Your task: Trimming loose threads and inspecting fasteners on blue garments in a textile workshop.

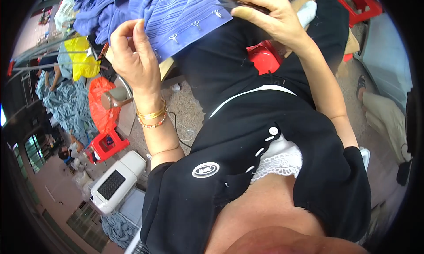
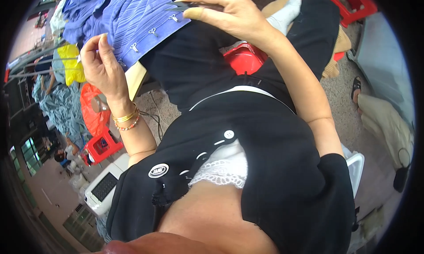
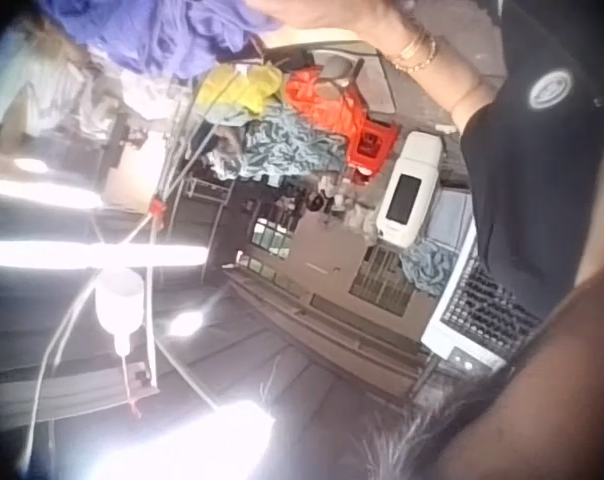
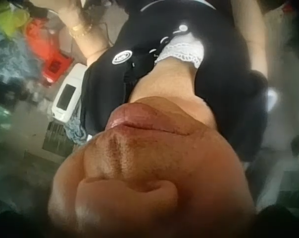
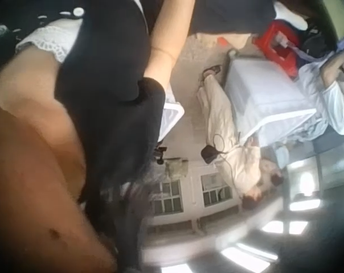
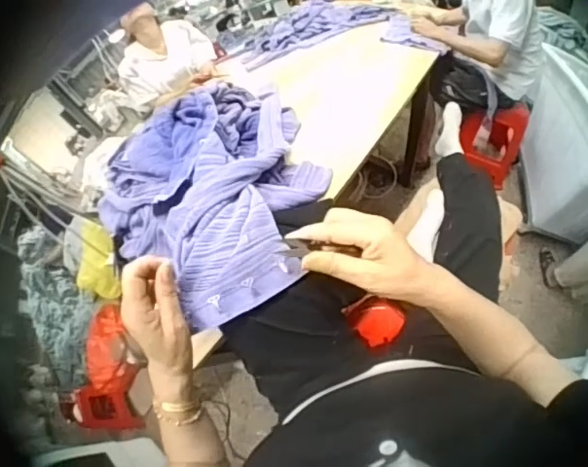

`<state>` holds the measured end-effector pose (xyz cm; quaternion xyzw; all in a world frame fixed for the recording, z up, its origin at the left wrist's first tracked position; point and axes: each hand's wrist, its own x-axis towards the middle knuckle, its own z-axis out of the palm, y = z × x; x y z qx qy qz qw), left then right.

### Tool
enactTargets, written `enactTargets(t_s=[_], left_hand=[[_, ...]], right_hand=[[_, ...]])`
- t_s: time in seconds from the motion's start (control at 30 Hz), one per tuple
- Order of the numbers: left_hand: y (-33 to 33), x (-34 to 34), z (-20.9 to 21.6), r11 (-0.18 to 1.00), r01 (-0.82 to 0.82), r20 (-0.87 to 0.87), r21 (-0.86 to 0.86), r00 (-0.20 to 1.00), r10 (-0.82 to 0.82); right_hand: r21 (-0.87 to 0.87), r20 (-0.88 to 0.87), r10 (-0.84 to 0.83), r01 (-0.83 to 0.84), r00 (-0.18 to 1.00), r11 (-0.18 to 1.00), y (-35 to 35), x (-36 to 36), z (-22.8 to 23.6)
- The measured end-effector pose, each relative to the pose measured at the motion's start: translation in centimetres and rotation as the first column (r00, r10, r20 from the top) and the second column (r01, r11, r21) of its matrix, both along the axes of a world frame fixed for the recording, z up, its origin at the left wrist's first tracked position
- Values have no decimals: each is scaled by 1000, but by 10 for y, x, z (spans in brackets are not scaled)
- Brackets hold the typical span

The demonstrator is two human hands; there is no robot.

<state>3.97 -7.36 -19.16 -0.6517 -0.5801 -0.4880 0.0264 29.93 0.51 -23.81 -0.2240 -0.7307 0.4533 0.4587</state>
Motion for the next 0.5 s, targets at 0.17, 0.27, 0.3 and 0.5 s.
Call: enactTargets(t_s=[0.17,0.27,0.3,0.5], left_hand=[[-9,-21,-12,996,-77,-237,-35,969,66],[-19,-6,-10,997,-11,-231,71,972,28],[-24,1,-10,996,8,-247,83,969,13],[-17,29,-21,993,77,-285,87,957,-49]], right_hand=[[196,-248,128,-80,960,977,0,-19,-4],[73,69,-28,23,997,997,-8,-11,11],[93,88,-43,35,995,995,-9,-11,12],[260,78,-62,40,995,965,-14,-14,21]])
